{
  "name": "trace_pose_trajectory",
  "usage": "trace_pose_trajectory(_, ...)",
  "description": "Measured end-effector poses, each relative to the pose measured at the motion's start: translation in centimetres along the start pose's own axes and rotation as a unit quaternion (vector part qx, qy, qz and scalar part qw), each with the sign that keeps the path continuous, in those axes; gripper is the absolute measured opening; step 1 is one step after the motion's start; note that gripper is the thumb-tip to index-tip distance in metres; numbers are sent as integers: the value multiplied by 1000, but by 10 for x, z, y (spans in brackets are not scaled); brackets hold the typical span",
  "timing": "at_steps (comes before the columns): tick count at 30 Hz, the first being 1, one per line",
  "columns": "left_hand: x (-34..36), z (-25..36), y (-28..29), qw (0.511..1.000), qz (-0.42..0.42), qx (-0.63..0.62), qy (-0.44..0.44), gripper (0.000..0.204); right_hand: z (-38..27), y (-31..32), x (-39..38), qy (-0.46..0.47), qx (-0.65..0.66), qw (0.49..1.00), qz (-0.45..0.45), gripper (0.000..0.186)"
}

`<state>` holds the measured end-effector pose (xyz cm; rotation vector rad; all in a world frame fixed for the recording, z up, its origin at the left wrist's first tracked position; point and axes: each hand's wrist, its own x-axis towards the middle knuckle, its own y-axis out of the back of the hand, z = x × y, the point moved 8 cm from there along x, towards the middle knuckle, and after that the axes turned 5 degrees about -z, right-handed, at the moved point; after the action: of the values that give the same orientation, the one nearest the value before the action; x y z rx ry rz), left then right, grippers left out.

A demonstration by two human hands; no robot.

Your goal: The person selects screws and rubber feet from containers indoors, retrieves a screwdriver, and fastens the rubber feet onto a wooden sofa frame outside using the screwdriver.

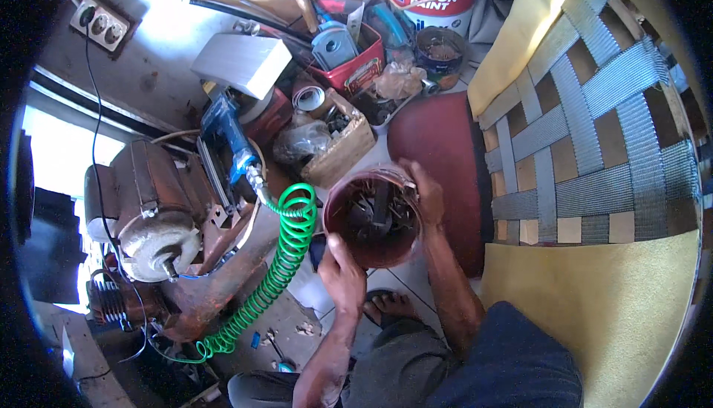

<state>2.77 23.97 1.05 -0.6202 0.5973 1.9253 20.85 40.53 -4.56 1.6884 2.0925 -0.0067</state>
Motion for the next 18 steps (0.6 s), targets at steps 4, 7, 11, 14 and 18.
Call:
trace_pose_trajectory(4,-11,21,36,905,225,-96,-349,59,-71,-38,-5,91,366,926,-29,46)
trace_pose_trajectory(7,11,8,16,997,69,14,-32,51,-15,-16,10,-145,70,986,39,45)
trace_pose_trajectory(11,-25,32,36,905,249,3,-344,62,-32,-44,-2,7,383,924,-4,45)
trace_pose_trajectory(14,21,-53,9,982,95,-120,-111,57,-37,-28,15,-11,181,981,68,44)
trace_pose_trajectory(18,17,-36,10,986,72,-123,-91,65,-28,-34,15,-29,197,979,32,45)
